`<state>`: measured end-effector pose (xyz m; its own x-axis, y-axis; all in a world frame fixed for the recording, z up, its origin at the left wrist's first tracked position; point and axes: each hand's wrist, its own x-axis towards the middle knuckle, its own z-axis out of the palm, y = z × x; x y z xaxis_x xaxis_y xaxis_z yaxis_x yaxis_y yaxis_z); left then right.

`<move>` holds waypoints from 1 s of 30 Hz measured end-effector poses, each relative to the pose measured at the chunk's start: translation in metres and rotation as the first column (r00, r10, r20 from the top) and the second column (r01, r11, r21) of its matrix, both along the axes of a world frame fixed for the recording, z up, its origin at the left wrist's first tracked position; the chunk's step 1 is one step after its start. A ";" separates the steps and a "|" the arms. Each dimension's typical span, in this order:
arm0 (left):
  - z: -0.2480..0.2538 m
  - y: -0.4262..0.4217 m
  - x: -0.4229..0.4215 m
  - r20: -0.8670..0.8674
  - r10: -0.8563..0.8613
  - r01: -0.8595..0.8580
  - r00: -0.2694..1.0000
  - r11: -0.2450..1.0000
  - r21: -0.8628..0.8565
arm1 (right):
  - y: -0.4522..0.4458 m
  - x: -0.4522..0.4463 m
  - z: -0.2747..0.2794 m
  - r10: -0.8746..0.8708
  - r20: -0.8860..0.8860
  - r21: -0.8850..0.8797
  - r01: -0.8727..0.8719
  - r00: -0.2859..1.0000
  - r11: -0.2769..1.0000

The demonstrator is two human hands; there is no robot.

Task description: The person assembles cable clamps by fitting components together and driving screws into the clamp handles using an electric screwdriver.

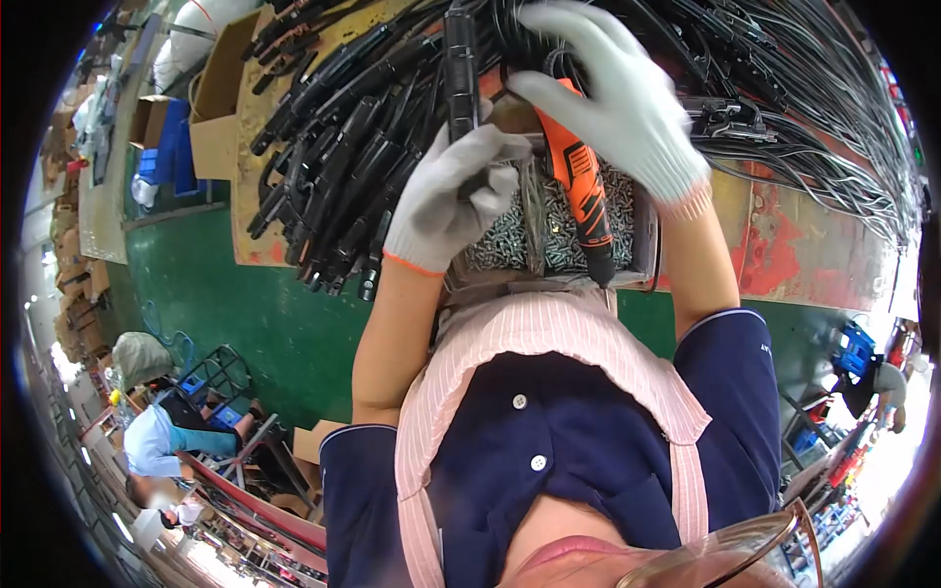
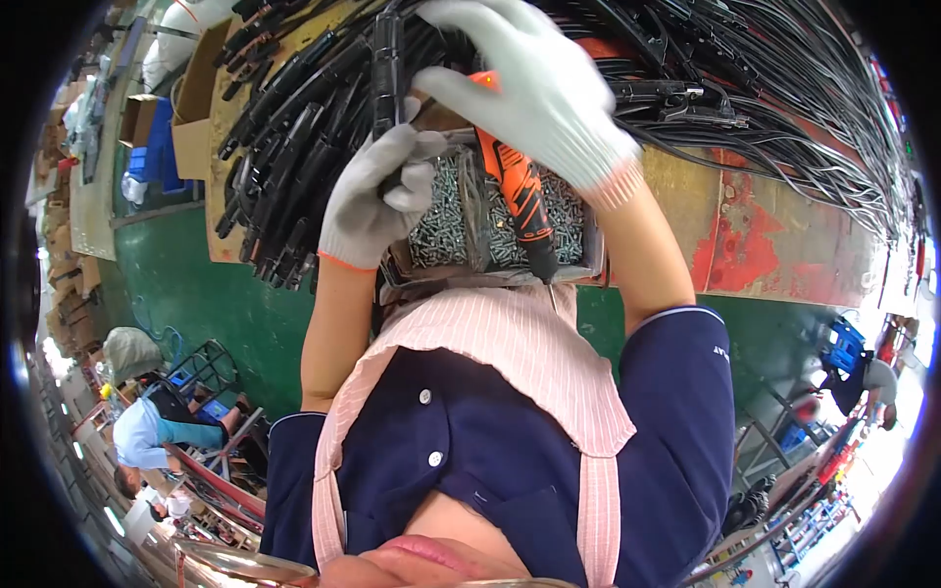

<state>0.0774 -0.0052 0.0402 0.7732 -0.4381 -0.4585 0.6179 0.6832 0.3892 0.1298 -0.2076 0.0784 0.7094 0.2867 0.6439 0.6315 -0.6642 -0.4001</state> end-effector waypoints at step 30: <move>-0.027 0.016 -0.011 0.104 -0.126 0.082 0.987 0.932 0.353 | 0.033 -0.084 -0.028 0.458 -0.044 0.965 -0.081 0.888 0.249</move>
<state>0.0668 0.0105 0.0131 0.7918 -0.3496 -0.5007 0.6104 0.4267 0.6673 0.0454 -0.1742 0.0506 0.8983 -0.1536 0.4117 0.4333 0.4653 -0.7718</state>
